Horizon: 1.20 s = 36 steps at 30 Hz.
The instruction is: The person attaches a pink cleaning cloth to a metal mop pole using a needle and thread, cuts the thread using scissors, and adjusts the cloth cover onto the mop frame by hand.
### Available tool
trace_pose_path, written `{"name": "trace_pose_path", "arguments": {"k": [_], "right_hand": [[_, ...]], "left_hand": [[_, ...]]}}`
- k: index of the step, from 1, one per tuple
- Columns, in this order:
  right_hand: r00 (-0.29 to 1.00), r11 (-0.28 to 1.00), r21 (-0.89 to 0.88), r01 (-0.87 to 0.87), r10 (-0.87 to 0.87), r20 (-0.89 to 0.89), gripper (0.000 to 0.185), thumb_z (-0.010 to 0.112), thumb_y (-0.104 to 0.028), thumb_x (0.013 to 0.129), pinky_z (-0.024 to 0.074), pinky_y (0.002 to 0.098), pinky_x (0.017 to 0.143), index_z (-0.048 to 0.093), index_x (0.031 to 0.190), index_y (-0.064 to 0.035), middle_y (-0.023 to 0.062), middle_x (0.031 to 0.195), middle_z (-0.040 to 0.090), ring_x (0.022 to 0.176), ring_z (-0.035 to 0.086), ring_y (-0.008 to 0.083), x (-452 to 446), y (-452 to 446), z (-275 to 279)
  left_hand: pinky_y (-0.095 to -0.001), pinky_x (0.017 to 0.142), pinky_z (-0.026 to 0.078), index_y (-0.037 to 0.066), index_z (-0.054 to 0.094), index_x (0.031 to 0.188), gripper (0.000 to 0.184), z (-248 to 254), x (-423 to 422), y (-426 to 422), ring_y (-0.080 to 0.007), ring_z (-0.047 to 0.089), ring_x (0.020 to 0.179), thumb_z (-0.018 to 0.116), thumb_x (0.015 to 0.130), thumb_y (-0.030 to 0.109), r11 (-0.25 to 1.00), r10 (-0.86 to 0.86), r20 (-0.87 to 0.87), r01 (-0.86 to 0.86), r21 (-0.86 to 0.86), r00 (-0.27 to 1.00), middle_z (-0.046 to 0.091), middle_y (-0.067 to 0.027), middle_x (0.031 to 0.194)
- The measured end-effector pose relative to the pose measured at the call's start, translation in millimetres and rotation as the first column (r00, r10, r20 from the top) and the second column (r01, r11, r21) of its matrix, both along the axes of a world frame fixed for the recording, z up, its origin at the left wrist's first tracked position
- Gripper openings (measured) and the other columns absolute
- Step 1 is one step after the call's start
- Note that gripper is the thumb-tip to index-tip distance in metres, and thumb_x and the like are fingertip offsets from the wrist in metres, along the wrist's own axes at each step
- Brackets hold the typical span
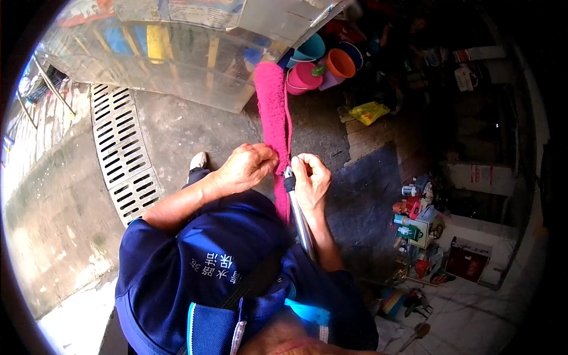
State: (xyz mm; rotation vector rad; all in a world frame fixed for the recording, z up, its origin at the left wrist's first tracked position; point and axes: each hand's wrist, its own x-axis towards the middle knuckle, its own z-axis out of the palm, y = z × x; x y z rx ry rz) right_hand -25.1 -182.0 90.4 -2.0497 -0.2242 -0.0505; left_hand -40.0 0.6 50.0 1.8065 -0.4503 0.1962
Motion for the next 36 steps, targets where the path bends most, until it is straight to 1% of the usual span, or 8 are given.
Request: {"name": "trace_pose_path", "arguments": {"k": [4,6,9,12,15,25,28,36], "right_hand": [[1.0,1.0,0.014,0.001,-0.001,-0.027,0.017,0.063,-0.015,0.089,0.0472,0.0312,0.062,0.063,0.087,0.0015,0.0102,0.076,0.061,0.067,0.061,0.0183,0,2,-1],[1.0,1.0,0.005,-0.004,0.004,-0.023,0.017,0.062,-0.015,0.09,0.0476,0.0316,0.062,0.063,0.088,0.0015,0.0105,0.077,0.061,0.067,0.061,0.0186,0,2,0],[1.0,1.0,-0.003,-0.017,0.017,-0.016,0.018,0.061,-0.016,0.09,0.0481,0.0322,0.063,0.064,0.089,0.0014,0.011,0.079,0.062,0.069,0.061,0.0196,0,5,4],[1.0,0.999,-0.031,-0.023,0.022,-0.006,0.018,0.061,-0.016,0.09,0.0484,0.0328,0.065,0.064,0.09,0.0012,0.0113,0.08,0.062,0.071,0.062,0.0208,0,5,7],[1.0,0.998,-0.054,-0.023,0.023,-0.001,0.018,0.061,-0.017,0.09,0.0485,0.0333,0.066,0.064,0.09,0.0009,0.0113,0.081,0.062,0.072,0.062,0.0218,1,6,8],[1.0,0.999,-0.048,-0.008,0.008,0.007,0.02,0.062,-0.019,0.091,0.0487,0.0347,0.067,0.064,0.089,0.0009,0.0122,0.081,0.062,0.074,0.062,0.0243,1,8,6],[0.999,0.998,-0.06,-0.011,0.013,0.032,0.02,0.061,-0.019,0.091,0.0487,0.0344,0.067,0.063,0.09,0.0012,0.0123,0.081,0.062,0.073,0.062,0.0238,2,8,5],[1.0,0.998,-0.056,0.0,0.0,-0.01,0.021,0.062,-0.019,0.09,0.0482,0.0319,0.065,0.064,0.089,0.002,0.0107,0.078,0.063,0.07,0.06,0.0191,1,9,8]], "left_hand": [[-0.0408,0.072,0.047,0.002,0.063,0.09,0.009,1,4,9,-0.033,0.061,0.082,0.061,0.085,0.008,0.991,-0.03,0.07,0.021,0.129,0.997,0.062,-0.0138,0.085],[-0.0402,0.075,0.045,0.003,0.063,0.09,0.01,9,5,12,-0.0303,0.061,0.085,0.062,0.084,0.01,0.964,-0.037,0.055,0.021,0.265,0.998,0.063,-0.0115,0.088],[-0.0399,0.075,0.044,0.005,0.064,0.09,0.009,11,8,14,-0.0286,0.061,0.083,0.062,0.083,0.011,0.951,-0.049,0.06,0.028,0.309,0.997,0.062,-0.0099,0.087],[-0.0423,0.067,0.042,0.008,0.061,0.084,0.007,11,12,16,-0.03,0.059,0.075,0.061,0.081,0.014,0.939,-0.054,0.15,-0.001,0.345,0.987,0.056,-0.0093,0.076],[-0.0421,0.066,0.041,0.008,0.06,0.08,0.005,17,13,18,-0.0291,0.058,0.073,0.061,0.08,0.013,0.94,-0.066,0.19,-0.003,0.34,0.979,0.055,-0.0085,0.074],[-0.0396,0.068,0.041,0.009,0.061,0.078,0.004,25,19,23,-0.0267,0.059,0.073,0.061,0.078,0.014,0.931,-0.095,0.253,-0.004,0.365,0.963,0.055,-0.0068,0.072],[-0.0383,0.073,0.041,0.01,0.064,0.085,0.007,27,21,26,-0.0255,0.06,0.075,0.063,0.078,0.011,0.89,-0.143,0.231,0.023,0.456,0.963,0.06,-0.0057,0.077],[-0.0384,0.073,0.041,0.01,0.057,0.076,0.005,28,26,28,-0.024,0.059,0.076,0.062,0.074,0.012,0.852,-0.218,0.276,0.045,0.522,0.936,0.056,-0.0047,0.076]]}}
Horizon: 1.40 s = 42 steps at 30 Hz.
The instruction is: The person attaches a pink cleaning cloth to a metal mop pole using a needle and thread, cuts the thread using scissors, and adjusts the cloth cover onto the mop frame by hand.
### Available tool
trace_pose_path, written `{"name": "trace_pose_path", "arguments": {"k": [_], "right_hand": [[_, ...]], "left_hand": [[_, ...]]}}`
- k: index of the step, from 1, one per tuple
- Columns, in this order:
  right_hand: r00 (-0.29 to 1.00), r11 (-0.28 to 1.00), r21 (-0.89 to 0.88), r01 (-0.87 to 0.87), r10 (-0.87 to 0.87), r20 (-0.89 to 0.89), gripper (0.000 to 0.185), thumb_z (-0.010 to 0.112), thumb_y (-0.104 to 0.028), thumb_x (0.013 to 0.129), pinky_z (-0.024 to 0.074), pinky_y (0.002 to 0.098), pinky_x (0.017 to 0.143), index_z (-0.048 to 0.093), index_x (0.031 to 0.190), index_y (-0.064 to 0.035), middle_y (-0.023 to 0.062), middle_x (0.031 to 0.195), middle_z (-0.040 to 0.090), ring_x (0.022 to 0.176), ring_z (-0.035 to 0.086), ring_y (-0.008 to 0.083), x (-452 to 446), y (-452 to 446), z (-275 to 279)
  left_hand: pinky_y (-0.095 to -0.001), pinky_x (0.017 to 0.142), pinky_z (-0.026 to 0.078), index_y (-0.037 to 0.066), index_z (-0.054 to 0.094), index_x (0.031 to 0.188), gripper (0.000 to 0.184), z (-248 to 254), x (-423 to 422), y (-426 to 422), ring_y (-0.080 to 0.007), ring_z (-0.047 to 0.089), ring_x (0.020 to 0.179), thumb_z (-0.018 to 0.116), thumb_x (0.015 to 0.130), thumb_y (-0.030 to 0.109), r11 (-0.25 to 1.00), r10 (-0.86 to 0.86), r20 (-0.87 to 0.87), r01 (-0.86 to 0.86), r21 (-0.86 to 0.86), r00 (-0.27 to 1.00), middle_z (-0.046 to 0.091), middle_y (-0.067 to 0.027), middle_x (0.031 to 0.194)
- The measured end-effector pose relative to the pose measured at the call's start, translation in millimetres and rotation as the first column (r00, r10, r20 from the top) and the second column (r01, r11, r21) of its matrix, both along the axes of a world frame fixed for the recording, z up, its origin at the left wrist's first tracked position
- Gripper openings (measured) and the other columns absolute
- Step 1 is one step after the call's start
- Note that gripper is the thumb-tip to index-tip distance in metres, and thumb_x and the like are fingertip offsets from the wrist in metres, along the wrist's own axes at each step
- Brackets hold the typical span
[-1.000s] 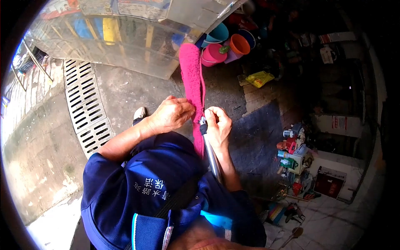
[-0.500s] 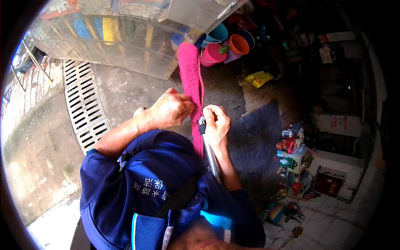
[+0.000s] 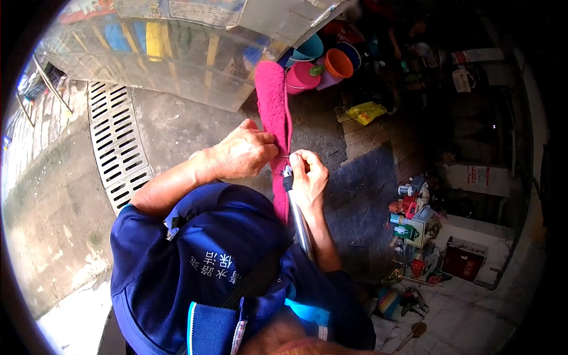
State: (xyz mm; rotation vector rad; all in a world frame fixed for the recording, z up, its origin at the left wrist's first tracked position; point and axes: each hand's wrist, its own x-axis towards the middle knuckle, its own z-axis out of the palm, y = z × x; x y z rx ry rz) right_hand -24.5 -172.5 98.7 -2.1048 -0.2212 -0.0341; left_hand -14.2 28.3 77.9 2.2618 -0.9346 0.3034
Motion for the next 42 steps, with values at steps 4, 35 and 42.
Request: {"name": "trace_pose_path", "arguments": {"k": [4,35,42], "right_hand": [[1.0,1.0,0.008,0.007,-0.007,-0.011,0.021,0.063,-0.019,0.091,0.048,0.0307,0.063,0.064,0.09,0.0022,0.0099,0.077,0.063,0.068,0.06,0.017,0,-2,-3],[0.987,0.994,0.096,0.043,-0.027,-0.155,0.014,0.069,-0.012,0.086,0.0419,0.0206,0.054,0.065,0.084,0.0018,-0.0019,0.066,0.059,0.06,0.051,0.0041,2,-6,-12],[0.984,0.987,-0.159,0.018,0.01,0.178,0.009,0.07,-0.008,0.08,0.0458,0.0332,0.056,0.063,0.079,-0.0018,0.0096,0.073,0.057,0.06,0.058,0.0207,-4,1,9]], "left_hand": [[-0.0384,0.073,0.042,0.01,0.058,0.077,0.005,0,1,-1,-0.024,0.059,0.077,0.062,0.074,0.012,1.0,-0.01,0.005,0.01,-0.003,1.0,0.056,-0.0046,0.077],[-0.0392,0.073,0.042,0.006,0.063,0.092,0.01,-20,-10,-14,-0.0282,0.06,0.081,0.062,0.084,0.012,0.965,0.063,-0.19,-0.109,-0.24,0.98,0.059,-0.0086,0.082],[-0.0413,0.073,0.044,0.004,0.063,0.091,0.011,-21,-12,-17,-0.0303,0.061,0.081,0.06,0.084,0.012,0.947,0.034,-0.258,-0.113,-0.3,0.966,0.061,-0.011,0.083]]}}
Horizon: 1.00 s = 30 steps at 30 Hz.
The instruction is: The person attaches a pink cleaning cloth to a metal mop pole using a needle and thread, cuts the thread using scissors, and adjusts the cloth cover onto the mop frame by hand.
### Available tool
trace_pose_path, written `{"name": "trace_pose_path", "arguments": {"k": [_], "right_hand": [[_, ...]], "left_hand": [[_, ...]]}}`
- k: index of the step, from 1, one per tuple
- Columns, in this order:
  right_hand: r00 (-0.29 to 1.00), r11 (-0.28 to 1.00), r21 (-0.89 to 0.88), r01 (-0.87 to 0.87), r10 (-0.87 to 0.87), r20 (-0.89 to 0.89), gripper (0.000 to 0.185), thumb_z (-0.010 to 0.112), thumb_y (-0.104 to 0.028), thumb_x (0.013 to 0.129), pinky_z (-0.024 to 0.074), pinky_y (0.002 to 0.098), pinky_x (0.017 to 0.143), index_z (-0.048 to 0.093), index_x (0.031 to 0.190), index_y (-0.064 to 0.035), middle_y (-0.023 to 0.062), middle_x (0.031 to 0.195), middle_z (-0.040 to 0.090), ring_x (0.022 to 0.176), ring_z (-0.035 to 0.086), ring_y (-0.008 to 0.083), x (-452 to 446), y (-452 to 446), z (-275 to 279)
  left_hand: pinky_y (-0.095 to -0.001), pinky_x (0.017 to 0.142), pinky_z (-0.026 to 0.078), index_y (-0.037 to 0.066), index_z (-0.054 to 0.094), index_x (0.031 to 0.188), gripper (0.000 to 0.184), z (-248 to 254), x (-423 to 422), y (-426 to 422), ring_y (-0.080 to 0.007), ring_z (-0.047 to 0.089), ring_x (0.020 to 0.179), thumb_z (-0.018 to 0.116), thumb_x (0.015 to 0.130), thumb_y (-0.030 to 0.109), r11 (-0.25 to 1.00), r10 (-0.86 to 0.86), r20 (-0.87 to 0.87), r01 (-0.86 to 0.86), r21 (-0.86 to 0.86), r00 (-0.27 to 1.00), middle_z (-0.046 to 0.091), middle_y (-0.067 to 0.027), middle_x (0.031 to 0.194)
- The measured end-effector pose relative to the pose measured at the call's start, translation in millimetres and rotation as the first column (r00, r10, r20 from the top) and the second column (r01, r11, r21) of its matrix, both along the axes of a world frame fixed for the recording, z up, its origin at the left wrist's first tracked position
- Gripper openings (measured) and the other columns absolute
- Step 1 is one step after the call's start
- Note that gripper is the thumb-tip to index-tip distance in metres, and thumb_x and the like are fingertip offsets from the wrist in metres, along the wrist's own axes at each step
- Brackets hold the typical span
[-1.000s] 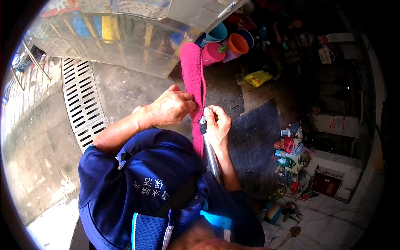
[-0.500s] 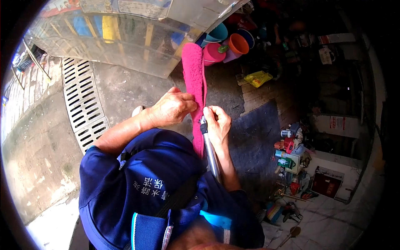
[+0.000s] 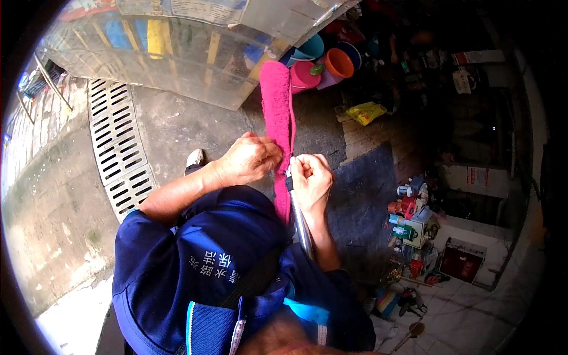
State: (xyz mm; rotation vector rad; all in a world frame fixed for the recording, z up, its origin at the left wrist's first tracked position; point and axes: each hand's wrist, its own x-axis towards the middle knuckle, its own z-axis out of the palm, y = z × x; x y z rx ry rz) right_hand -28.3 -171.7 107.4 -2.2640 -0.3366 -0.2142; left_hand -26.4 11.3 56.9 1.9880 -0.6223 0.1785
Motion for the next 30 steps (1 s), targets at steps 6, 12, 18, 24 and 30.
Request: {"name": "trace_pose_path", "arguments": {"k": [6,12,18,24,30], "right_hand": [[0.985,0.98,-0.17,-0.101,0.122,0.119,0.009,0.067,-0.004,0.078,0.0455,0.0387,0.056,0.059,0.075,-0.0046,0.0108,0.072,0.055,0.064,0.057,0.0281,-1,2,11],[0.981,0.969,-0.202,-0.14,0.164,0.107,0.01,0.067,-0.005,0.076,0.0457,0.0406,0.057,0.057,0.073,-0.0058,0.0112,0.072,0.054,0.064,0.057,0.0305,-1,-2,10],[0.985,0.968,-0.199,-0.155,0.168,0.048,0.008,0.068,-0.004,0.075,0.0449,0.0373,0.056,0.06,0.075,-0.005,0.0096,0.07,0.055,0.06,0.056,0.0261,1,-8,9],[0.995,0.978,-0.184,-0.094,0.09,-0.03,0.007,0.069,-0.008,0.076,0.0462,0.0403,0.058,0.062,0.076,-0.0063,0.0105,0.072,0.056,0.064,0.059,0.0293,-1,-12,3],[0.997,0.978,-0.197,-0.073,0.07,-0.021,0.008,0.069,-0.009,0.076,0.0465,0.0411,0.059,0.062,0.075,-0.0068,0.0113,0.072,0.057,0.065,0.059,0.0302,0,-10,4]], "left_hand": [[-0.0408,0.074,0.045,0.004,0.063,0.089,0.011,3,-3,-7,-0.0313,0.062,0.08,0.06,0.082,0.012,1.0,0.019,0.001,-0.019,-0.013,1.0,0.063,-0.0118,0.081],[-0.0412,0.073,0.046,0.004,0.064,0.087,0.012,4,-2,-11,-0.0321,0.062,0.078,0.061,0.082,0.014,0.999,0.044,0.013,-0.044,-0.026,0.999,0.063,-0.0124,0.08],[-0.0409,0.069,0.047,0.001,0.063,0.087,0.012,0,-3,-22,-0.0342,0.062,0.078,0.062,0.083,0.013,0.99,0.09,-0.025,-0.092,-0.107,0.996,0.062,-0.0148,0.079],[-0.0346,0.059,0.048,-0.004,0.065,0.085,0.02,3,-2,-33,-0.0193,0.061,0.064,0.066,0.087,0.016,0.927,0.062,-0.368,-0.19,-0.322,0.928,0.063,-0.0144,0.07],[-0.0238,0.052,0.04,0.001,0.07,0.082,0.022,-4,7,-33,-0.0037,0.047,0.059,0.065,0.091,0.021,0.889,-0.12,-0.548,-0.156,-0.431,0.827,0.061,0.0023,0.065]]}}
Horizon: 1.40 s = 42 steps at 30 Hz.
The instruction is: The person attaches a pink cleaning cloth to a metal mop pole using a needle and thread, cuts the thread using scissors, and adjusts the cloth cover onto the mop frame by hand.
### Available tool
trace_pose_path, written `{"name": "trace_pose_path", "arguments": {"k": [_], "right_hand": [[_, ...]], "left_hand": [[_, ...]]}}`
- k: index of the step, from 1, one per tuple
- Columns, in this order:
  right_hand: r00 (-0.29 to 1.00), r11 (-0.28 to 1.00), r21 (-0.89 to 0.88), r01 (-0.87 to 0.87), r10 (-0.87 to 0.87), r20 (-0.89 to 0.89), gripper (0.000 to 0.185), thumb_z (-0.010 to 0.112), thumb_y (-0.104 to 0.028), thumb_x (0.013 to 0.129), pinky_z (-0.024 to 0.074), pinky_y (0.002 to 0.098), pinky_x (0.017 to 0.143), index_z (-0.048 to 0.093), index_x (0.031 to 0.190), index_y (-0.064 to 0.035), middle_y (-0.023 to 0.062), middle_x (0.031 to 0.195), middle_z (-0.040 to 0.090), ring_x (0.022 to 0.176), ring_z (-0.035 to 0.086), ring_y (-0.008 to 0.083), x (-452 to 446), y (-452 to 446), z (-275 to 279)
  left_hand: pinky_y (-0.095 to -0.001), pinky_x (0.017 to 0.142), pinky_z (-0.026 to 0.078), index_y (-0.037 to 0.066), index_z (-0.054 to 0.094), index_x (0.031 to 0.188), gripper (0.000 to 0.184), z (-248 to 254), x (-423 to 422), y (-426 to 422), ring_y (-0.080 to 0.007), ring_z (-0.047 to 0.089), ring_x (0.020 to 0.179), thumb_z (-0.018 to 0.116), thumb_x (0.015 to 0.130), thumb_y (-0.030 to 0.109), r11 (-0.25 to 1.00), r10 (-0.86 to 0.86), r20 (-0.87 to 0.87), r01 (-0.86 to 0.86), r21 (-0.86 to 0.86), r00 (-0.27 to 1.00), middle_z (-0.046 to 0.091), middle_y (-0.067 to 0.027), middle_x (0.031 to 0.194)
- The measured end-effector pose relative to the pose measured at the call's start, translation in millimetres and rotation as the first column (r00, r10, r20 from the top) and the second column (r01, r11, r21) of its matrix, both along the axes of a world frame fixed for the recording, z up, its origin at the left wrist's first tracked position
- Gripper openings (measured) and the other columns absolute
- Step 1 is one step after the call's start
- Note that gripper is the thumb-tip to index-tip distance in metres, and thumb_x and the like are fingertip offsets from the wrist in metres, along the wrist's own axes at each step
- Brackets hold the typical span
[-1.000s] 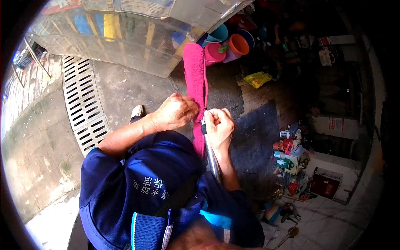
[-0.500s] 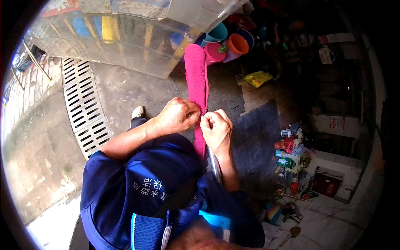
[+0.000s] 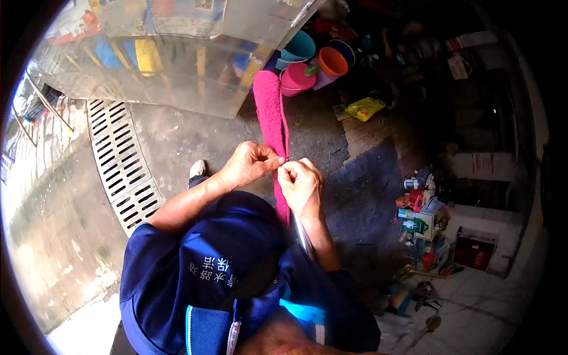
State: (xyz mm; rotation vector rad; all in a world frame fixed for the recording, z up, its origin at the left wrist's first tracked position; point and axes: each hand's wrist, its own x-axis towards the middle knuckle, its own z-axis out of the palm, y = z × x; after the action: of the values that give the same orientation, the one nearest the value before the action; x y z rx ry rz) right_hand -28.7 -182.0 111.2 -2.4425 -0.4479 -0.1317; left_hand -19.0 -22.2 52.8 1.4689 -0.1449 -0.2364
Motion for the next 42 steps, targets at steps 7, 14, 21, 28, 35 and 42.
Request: {"name": "trace_pose_path", "arguments": {"k": [7,14,21,28,35,42], "right_hand": [[1.0,0.999,-0.047,-0.009,0.01,0.021,0.009,0.068,-0.01,0.078,0.0468,0.0431,0.06,0.06,0.075,-0.0081,0.0119,0.074,0.057,0.068,0.06,0.0324,-1,0,-2],[0.996,0.999,-0.042,-0.003,0.006,0.086,0.012,0.066,-0.013,0.08,0.0483,0.0435,0.061,0.058,0.074,-0.0076,0.0123,0.076,0.058,0.07,0.06,0.0332,-2,1,-6],[0.998,0.999,-0.047,-0.011,0.014,0.064,0.007,0.065,-0.012,0.079,0.0493,0.0435,0.062,0.061,0.078,-0.0071,0.0131,0.077,0.059,0.071,0.061,0.0338,-5,1,-6],[0.999,0.997,-0.074,0.028,-0.027,0.018,0.009,0.065,-0.014,0.079,0.0503,0.0439,0.064,0.063,0.075,-0.006,0.0146,0.081,0.06,0.073,0.061,0.0351,-9,-1,-8],[0.999,0.997,-0.062,0.037,-0.035,0.035,0.013,0.064,-0.014,0.079,0.0503,0.0459,0.064,0.058,0.076,-0.0027,0.017,0.081,0.058,0.072,0.061,0.0369,-10,-8,-16],[0.997,0.958,0.278,0.077,-0.069,-0.039,0.017,0.062,-0.018,0.085,0.049,0.0399,0.061,0.061,0.08,-0.0017,0.0176,0.082,0.062,0.07,0.063,0.0306,-8,-13,-10]], "left_hand": [[-0.0262,0.053,0.044,0.001,0.07,0.078,0.021,5,1,-1,-0.0049,0.052,0.06,0.07,0.087,0.02,0.993,0.06,-0.036,-0.056,0.099,0.998,0.062,-0.0013,0.064],[-0.0321,0.064,0.047,0.003,0.061,0.085,0.03,6,1,-2,-0.013,0.061,0.073,0.08,0.075,0.025,0.961,0.171,-0.085,-0.147,0.235,0.982,0.066,-0.0063,0.077],[-0.0525,0.106,0.023,0.022,0.055,0.127,0.074,51,15,10,-0.0378,0.025,0.136,0.082,0.058,0.026,0.687,-0.08,0.666,-0.443,0.576,0.742,0.034,-0.0144,0.145],[-0.0606,0.103,0.02,0.019,0.07,0.104,0.033,55,38,16,-0.0314,0.034,0.135,0.071,0.072,0.025,0.583,-0.556,0.623,-0.277,0.764,0.549,0.06,-0.002,0.121],[-0.0651,0.102,0.019,0.018,0.07,0.09,0.02,45,38,2,-0.0244,0.046,0.123,0.066,0.071,0.015,0.632,-0.568,0.661,-0.255,0.732,0.49,0.064,0.0054,0.102],[-0.0596,0.104,0.019,0.014,0.067,0.089,0.023,34,30,-1,-0.0233,0.049,0.116,0.067,0.066,0.012,0.692,-0.497,0.724,-0.286,0.663,0.478,0.062,0.0033,0.1]]}}
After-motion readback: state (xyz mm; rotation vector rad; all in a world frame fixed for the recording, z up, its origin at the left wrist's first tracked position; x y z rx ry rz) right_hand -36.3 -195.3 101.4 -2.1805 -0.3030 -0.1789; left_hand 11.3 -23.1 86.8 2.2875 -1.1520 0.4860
